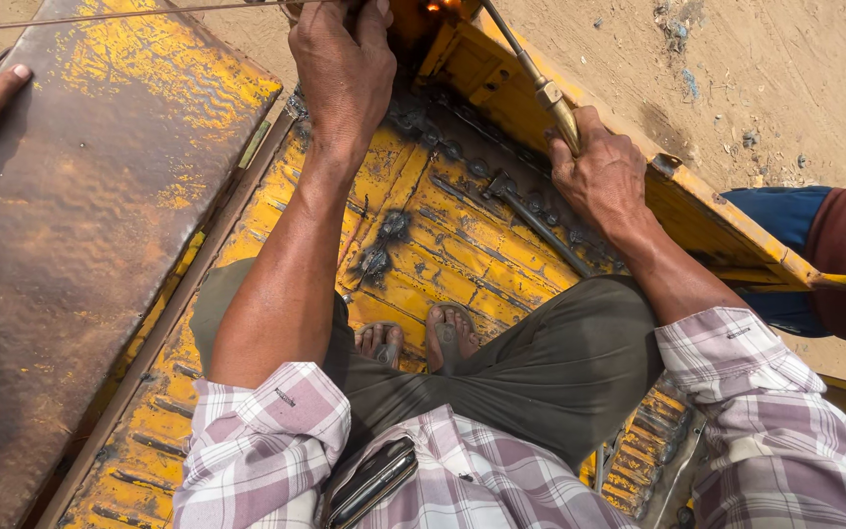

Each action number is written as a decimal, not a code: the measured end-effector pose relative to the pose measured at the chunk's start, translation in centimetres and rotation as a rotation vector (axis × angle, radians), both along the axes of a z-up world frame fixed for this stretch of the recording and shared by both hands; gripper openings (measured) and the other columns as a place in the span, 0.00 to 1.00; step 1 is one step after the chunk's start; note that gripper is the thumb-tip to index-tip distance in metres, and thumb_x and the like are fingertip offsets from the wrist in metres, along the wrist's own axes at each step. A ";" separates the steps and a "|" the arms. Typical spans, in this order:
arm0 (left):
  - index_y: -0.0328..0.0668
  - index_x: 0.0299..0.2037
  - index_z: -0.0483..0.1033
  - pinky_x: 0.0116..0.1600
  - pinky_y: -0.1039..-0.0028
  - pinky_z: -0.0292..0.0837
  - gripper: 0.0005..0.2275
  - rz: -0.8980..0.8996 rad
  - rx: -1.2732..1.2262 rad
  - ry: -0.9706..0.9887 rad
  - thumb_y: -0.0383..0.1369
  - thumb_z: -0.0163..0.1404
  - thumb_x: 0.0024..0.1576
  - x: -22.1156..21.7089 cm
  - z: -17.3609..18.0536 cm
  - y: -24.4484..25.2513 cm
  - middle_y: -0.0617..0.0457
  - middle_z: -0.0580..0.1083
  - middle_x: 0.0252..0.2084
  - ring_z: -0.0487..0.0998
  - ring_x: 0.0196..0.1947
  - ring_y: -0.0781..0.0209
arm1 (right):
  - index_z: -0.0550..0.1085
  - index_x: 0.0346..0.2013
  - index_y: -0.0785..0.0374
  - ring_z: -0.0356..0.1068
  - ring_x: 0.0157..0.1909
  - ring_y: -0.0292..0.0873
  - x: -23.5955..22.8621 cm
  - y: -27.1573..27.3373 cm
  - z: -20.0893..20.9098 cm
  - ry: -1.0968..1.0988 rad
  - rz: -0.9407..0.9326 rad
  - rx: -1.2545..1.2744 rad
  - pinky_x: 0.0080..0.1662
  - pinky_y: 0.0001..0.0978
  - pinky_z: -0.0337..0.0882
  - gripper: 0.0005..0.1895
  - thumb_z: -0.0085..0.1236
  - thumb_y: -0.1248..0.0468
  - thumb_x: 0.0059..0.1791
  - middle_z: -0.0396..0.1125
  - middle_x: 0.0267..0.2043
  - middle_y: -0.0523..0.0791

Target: The person sits on the floor of a yellow metal vehicle and uses a welding torch and filler rod to weld a seam on the metal structure. Sparks are visible as the weld progresses along the joint.

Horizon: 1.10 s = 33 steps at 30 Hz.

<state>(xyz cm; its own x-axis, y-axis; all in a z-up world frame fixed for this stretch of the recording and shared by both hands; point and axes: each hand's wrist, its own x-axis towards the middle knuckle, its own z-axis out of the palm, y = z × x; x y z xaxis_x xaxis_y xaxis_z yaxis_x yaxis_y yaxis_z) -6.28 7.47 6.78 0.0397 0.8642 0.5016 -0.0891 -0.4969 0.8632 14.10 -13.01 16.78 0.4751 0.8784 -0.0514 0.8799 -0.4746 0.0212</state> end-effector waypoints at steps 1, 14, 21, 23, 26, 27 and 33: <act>0.36 0.45 0.77 0.43 0.71 0.84 0.02 -0.014 -0.009 -0.020 0.23 0.51 0.66 0.1 -0.1 -0.2 0.52 0.82 0.35 0.86 0.36 0.62 | 0.69 0.53 0.59 0.72 0.32 0.66 0.1 0.0 -0.1 -0.006 -0.005 -0.003 0.40 0.60 0.70 0.18 0.56 0.51 0.56 0.71 0.28 0.58; 0.39 0.46 0.75 0.45 0.75 0.88 0.04 0.000 -0.116 -0.152 0.22 0.52 0.64 2.2 -1.9 -0.6 0.52 0.81 0.39 0.86 0.39 0.64 | 0.68 0.56 0.60 0.74 0.33 0.63 0.9 0.1 -0.7 0.042 0.034 -0.003 0.41 0.58 0.71 0.19 0.57 0.60 0.52 0.72 0.30 0.57; 0.42 0.43 0.75 0.45 0.72 0.89 0.02 0.000 -0.171 -0.106 0.25 0.52 0.65 2.3 -2.0 -0.6 0.52 0.81 0.37 0.86 0.41 0.63 | 0.69 0.56 0.60 0.73 0.35 0.64 -0.1 0.2 0.1 0.003 0.035 -0.075 0.43 0.60 0.70 0.18 0.56 0.54 0.56 0.72 0.30 0.58; 0.42 0.43 0.74 0.45 0.72 0.88 0.01 0.005 -0.190 -0.084 0.26 0.52 0.64 1.9 -1.7 -0.6 0.52 0.81 0.37 0.86 0.41 0.62 | 0.69 0.58 0.59 0.73 0.35 0.64 -0.8 0.4 0.1 0.036 0.006 -0.050 0.43 0.60 0.71 0.20 0.55 0.54 0.56 0.72 0.33 0.58; 0.43 0.43 0.74 0.47 0.71 0.87 0.02 -0.008 -0.186 -0.070 0.26 0.51 0.64 1.9 -1.5 -0.6 0.51 0.82 0.38 0.86 0.42 0.61 | 0.69 0.55 0.60 0.73 0.35 0.65 -0.8 0.4 0.3 0.026 -0.014 -0.055 0.44 0.61 0.70 0.18 0.55 0.53 0.57 0.71 0.33 0.58; 0.43 0.43 0.74 0.48 0.71 0.87 0.02 -0.019 -0.182 -0.068 0.26 0.51 0.64 2.1 -1.6 -0.8 0.51 0.82 0.38 0.86 0.42 0.61 | 0.69 0.53 0.61 0.73 0.35 0.65 -0.4 0.2 0.4 0.012 -0.021 -0.066 0.44 0.61 0.70 0.17 0.55 0.53 0.57 0.71 0.32 0.58; 0.40 0.43 0.75 0.46 0.73 0.86 0.03 -0.044 -0.170 -0.164 0.23 0.53 0.64 1.6 -1.7 -0.4 0.52 0.82 0.38 0.87 0.40 0.62 | 0.69 0.50 0.61 0.72 0.33 0.64 0.6 0.2 -0.8 0.005 0.017 -0.062 0.42 0.61 0.69 0.16 0.55 0.53 0.56 0.72 0.28 0.56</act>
